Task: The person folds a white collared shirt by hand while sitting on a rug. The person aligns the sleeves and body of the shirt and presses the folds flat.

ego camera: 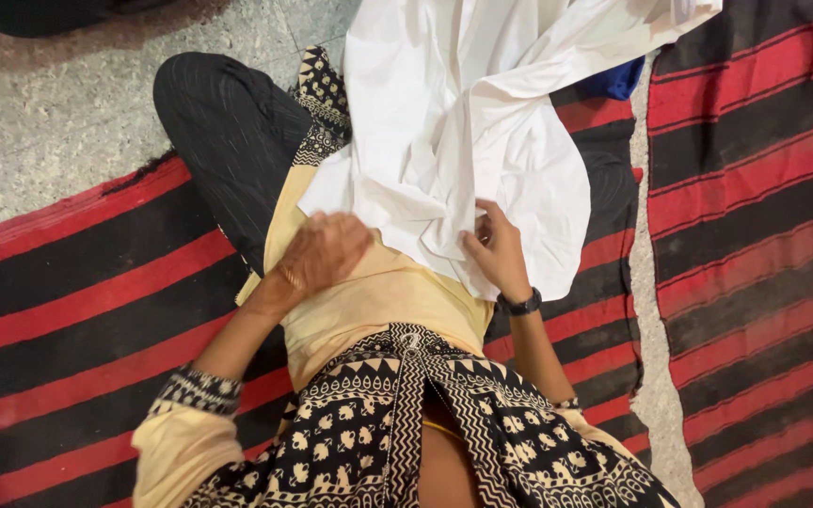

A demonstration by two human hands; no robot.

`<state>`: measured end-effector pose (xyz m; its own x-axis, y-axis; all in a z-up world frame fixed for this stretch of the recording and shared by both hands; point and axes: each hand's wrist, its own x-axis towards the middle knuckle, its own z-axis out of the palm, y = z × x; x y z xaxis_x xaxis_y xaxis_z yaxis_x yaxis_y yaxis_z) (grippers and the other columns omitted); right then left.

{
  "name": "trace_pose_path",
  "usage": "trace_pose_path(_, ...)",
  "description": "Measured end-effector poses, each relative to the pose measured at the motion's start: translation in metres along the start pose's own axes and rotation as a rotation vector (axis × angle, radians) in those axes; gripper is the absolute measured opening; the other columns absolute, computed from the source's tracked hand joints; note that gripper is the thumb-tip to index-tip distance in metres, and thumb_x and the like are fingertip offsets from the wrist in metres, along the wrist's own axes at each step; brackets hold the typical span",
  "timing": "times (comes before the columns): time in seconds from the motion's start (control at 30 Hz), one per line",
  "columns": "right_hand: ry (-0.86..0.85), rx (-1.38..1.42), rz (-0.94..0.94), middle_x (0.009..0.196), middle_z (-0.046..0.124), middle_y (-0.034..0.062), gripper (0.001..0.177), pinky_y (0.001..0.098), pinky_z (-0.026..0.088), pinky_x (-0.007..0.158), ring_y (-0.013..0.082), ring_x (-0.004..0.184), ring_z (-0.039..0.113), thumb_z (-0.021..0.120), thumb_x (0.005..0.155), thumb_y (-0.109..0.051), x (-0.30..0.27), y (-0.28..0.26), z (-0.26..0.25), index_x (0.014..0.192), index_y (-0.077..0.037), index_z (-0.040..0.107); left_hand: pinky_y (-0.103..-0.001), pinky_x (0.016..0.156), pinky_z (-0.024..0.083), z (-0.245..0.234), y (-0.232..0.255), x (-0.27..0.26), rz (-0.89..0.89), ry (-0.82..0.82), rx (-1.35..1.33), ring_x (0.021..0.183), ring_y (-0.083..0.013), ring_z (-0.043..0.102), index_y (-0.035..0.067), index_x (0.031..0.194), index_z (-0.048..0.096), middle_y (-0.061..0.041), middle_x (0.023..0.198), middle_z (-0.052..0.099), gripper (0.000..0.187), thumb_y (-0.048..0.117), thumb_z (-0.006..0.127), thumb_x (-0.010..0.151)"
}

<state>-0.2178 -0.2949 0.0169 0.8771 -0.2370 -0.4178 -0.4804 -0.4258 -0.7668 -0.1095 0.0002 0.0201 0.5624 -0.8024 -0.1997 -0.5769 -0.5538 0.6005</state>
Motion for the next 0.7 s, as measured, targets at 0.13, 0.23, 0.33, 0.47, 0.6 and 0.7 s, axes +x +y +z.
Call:
trace_pose_path(0.13,0.163,0.056,-0.023,0.083,0.065,0.0050,0.029,0.0262,0.049,0.063,0.0102,0.072,0.057,0.067,0.091,-0.003,-0.017,0.015,0.000,0.120,0.003,0.067,-0.064,0.102,0.036,0.007,-0.016,0.058,0.079,0.308,0.076,0.124,-0.0376,0.051,0.005,0.130,0.064,-0.019,0.130,0.060,0.061,0.038,0.078,0.080)
trace_pose_path(0.23,0.240,0.270,0.006,0.090,0.068,0.0010,0.024,0.0235,0.049,0.064,0.0070,0.076,0.059,0.062,0.095,-0.003,-0.025,0.021,-0.013,0.117,0.004,0.069,-0.071,0.103,0.027,0.024,-0.020,0.116,-0.007,-0.236,0.033,0.128,-0.0389,0.052,0.004,0.140,0.050,-0.020,0.131,0.058,0.086,0.039,0.085,0.070)
trace_pose_path(0.33,0.435,0.435,0.028,0.091,0.068,-0.0003,0.023,0.0216,0.048,0.068,0.0059,0.077,0.060,0.064,0.096,-0.002,-0.030,0.011,-0.050,0.118,0.003,0.070,-0.056,0.099,0.048,0.012,-0.016,0.140,-0.003,-0.439,0.049,0.114,-0.0352,0.066,0.013,0.123,0.063,-0.014,0.119,0.069,0.040,0.029,0.074,0.088)
trace_pose_path(0.47,0.843,0.535,-0.276,0.096,0.067,0.0011,0.009,0.0215,0.046,0.075,0.0075,0.082,0.058,0.070,0.100,0.000,-0.051,-0.030,-0.113,0.109,0.002,0.069,-0.043,0.075,0.057,-0.072,-0.010,0.114,0.139,0.251,0.073,0.094,-0.0324,0.068,0.008,0.106,0.063,-0.015,0.103,0.066,0.023,0.007,0.069,0.084)
trace_pose_path(0.6,0.606,0.385,-0.427,0.091,0.067,0.0027,0.006,0.0194,0.043,0.072,0.0080,0.078,0.057,0.068,0.100,-0.001,-0.082,-0.073,-0.121,0.105,0.002,0.071,-0.040,0.075,0.055,-0.084,0.027,0.092,0.492,0.524,0.223,0.092,-0.0275,0.064,0.006,0.108,0.063,-0.013,0.102,0.064,0.013,0.006,0.062,0.095)
trace_pose_path(0.7,0.180,0.099,-0.186,0.081,0.062,0.0035,0.014,0.0240,0.038,0.059,0.0099,0.068,0.052,0.072,0.091,-0.003,-0.076,-0.074,-0.090,0.104,-0.001,0.076,-0.034,0.063,0.049,-0.035,0.047,0.066,0.581,0.438,0.291,0.083,-0.0221,0.061,0.007,0.106,0.065,-0.011,0.106,0.069,0.021,0.010,0.060,0.085)
